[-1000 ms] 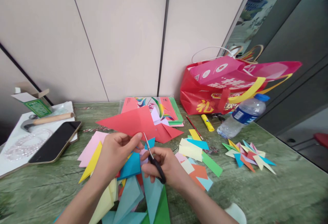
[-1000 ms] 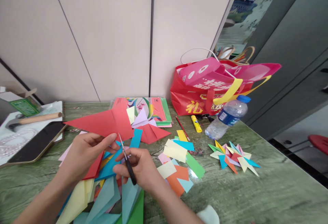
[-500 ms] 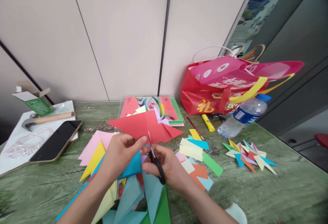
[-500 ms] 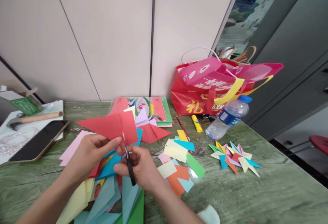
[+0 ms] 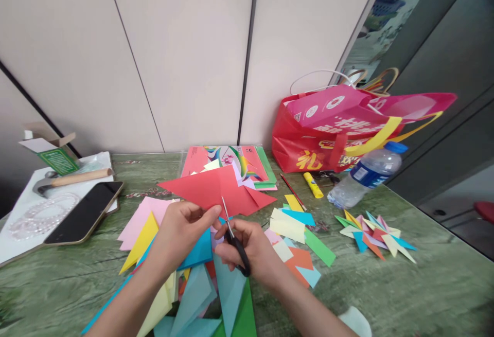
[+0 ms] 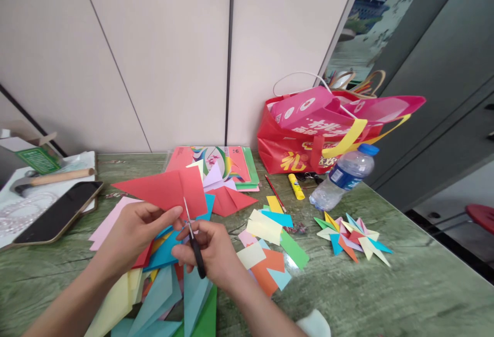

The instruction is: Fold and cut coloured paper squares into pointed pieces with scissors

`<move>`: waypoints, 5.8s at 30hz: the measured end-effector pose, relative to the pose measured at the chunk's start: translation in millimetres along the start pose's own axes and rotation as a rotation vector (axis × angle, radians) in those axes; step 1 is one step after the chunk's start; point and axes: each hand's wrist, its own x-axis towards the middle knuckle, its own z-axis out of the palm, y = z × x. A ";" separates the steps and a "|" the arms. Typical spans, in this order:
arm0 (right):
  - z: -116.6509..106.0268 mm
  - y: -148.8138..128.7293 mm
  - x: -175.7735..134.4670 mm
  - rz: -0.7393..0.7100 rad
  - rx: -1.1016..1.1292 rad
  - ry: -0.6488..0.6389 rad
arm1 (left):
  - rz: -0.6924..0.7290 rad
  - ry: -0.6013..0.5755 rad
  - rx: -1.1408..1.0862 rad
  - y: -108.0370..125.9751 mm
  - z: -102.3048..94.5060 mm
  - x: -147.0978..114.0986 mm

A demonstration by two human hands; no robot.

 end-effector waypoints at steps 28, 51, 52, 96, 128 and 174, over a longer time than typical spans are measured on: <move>0.8 -3.3 -0.5 0.021 0.027 0.027 | -0.098 0.133 0.004 5.2 -8.0 -2.7; 1.5 -1.4 1.1 -0.040 0.061 0.003 | -0.108 0.090 0.028 8.6 -7.1 -3.7; 1.6 -1.0 0.8 -0.037 0.057 0.006 | -0.107 0.091 0.025 8.8 -7.0 -3.9; 2.1 1.0 0.3 -0.026 0.082 0.030 | -0.162 0.036 0.005 11.0 -5.4 -5.8; -4.0 -5.5 -5.3 0.088 0.096 -0.227 | -0.057 0.359 0.123 0.6 -28.1 1.0; 1.1 -9.1 -2.8 -0.111 0.104 -0.047 | 0.011 0.099 -0.033 17.7 2.4 -13.1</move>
